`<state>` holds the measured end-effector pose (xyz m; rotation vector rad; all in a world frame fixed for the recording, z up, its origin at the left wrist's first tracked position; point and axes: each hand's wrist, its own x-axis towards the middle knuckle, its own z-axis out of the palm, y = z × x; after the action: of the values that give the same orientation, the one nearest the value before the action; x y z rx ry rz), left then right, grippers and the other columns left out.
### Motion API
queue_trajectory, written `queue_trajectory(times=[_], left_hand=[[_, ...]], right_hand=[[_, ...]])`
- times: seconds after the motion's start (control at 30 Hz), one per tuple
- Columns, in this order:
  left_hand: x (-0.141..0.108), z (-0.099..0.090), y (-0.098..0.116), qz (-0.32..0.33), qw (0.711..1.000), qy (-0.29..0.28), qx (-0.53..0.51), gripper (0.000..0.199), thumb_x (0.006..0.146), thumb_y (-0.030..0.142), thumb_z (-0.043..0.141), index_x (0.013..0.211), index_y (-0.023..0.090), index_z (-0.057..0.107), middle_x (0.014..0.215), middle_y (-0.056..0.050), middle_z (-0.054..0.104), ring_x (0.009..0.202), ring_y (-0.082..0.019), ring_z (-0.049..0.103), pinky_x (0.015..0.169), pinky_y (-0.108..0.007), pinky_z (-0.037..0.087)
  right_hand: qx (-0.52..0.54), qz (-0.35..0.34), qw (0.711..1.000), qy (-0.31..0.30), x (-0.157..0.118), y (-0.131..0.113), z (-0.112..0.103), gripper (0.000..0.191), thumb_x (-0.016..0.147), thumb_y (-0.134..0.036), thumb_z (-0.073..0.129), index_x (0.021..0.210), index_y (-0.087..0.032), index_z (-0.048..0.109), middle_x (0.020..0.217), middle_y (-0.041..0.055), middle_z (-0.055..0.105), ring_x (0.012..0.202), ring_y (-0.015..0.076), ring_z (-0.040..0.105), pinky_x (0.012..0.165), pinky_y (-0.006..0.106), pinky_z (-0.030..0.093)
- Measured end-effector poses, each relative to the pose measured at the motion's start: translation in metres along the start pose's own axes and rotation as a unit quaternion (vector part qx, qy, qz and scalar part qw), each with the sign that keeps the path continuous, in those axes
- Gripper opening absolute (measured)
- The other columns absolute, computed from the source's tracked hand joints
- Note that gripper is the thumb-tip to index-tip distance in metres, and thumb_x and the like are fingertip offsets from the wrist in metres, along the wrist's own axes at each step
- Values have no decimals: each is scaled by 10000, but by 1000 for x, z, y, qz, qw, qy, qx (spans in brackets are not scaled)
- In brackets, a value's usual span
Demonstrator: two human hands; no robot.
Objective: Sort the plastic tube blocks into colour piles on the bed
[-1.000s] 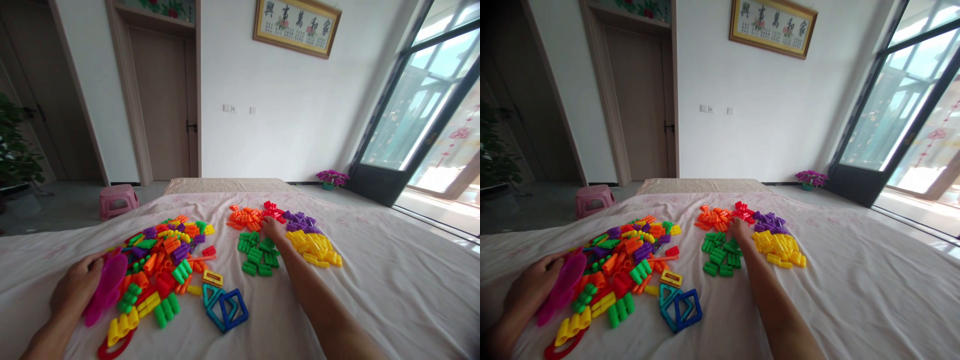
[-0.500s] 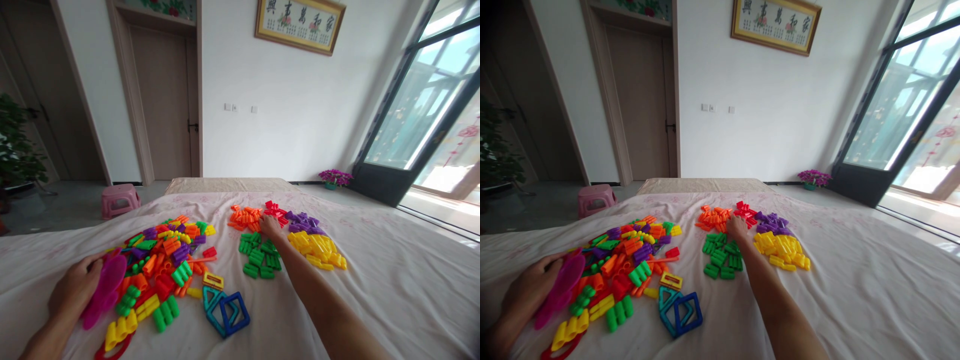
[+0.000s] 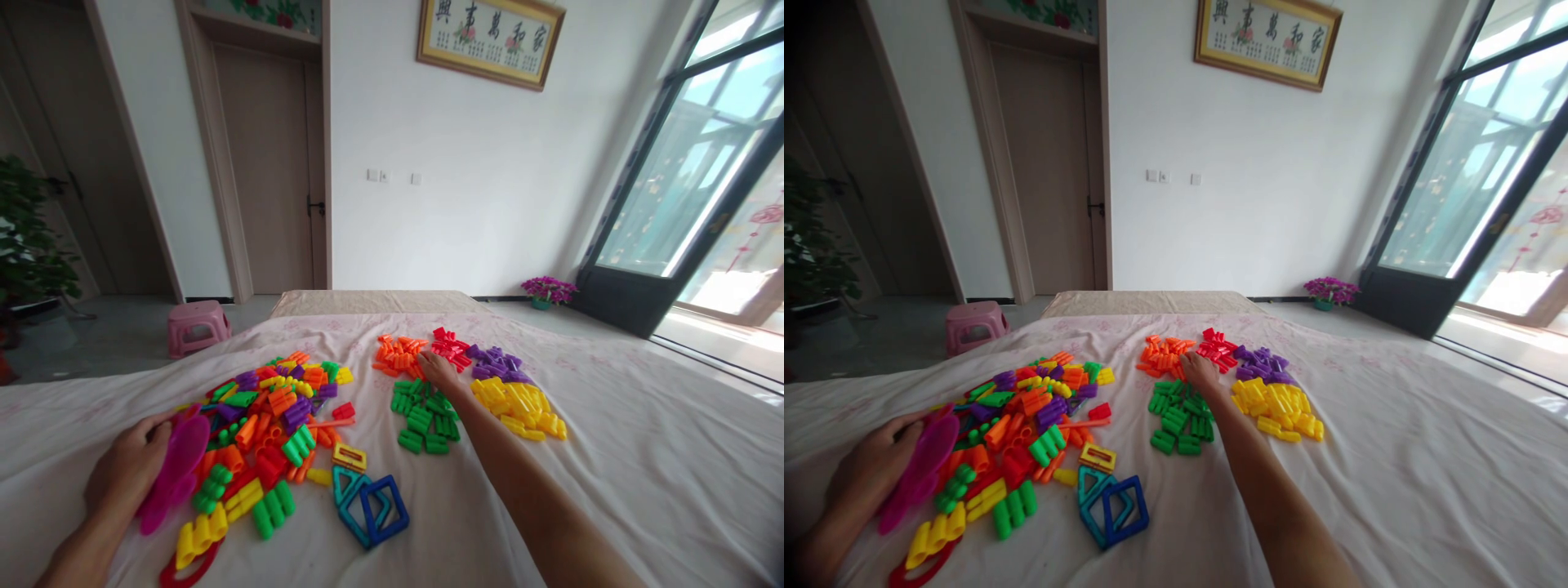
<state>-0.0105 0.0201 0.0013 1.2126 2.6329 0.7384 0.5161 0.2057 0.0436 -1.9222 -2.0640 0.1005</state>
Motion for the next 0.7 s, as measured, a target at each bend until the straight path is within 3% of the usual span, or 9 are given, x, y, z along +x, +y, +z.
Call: queue_trajectory(times=[0.17, 0.33, 0.43, 0.5, 0.7], left_hand=[[2, 1, -1, 13, 1000, 7, -3, 546, 920, 519, 269, 1213, 249, 642, 1163, -138, 690, 945, -330, 658, 753, -368, 470], [-1, -2, 3, 5, 1000, 4, -2, 561, 910, 518, 299, 1242, 229, 646, 1135, -159, 703, 903, -329, 664, 724, -371, 476], [-4, -4, 6, 6, 1000, 1, -8, 559, 915, 516, 301, 1245, 223, 644, 1147, -165, 703, 907, -329, 664, 716, -370, 476], [-6, -5, 6, 11, 1000, 5, -15, 549, 919, 511, 308, 1243, 221, 644, 1153, -162, 703, 911, -321, 665, 714, -362, 475], [-7, -4, 5, 15, 1000, 6, -25, 548, 920, 507, 310, 1240, 217, 647, 1138, -156, 704, 891, -304, 659, 715, -355, 466]], right_hand=[[7, 4, 999, 46, -16, -22, -14, 377, 996, -327, 355, 1103, -205, 695, 1137, 115, 700, 1093, 246, 608, 903, 346, 397], [117, -127, 984, 51, -52, -72, -19, 312, 959, -275, 456, 1141, -255, 709, 1146, 36, 726, 1054, 195, 649, 879, 262, 436], [187, -214, 959, 12, -76, -102, -13, 281, 933, -238, 501, 1083, -238, 738, 1091, 34, 745, 1010, 193, 669, 873, 254, 456], [188, -237, 953, -7, -87, -117, -7, 275, 906, -201, 528, 1074, -227, 743, 1089, 41, 745, 1025, 197, 663, 899, 260, 455], [153, -280, 947, -36, -102, -133, 14, 310, 905, -213, 559, 1179, -202, 705, 1150, 74, 719, 1088, 212, 624, 961, 283, 429]])
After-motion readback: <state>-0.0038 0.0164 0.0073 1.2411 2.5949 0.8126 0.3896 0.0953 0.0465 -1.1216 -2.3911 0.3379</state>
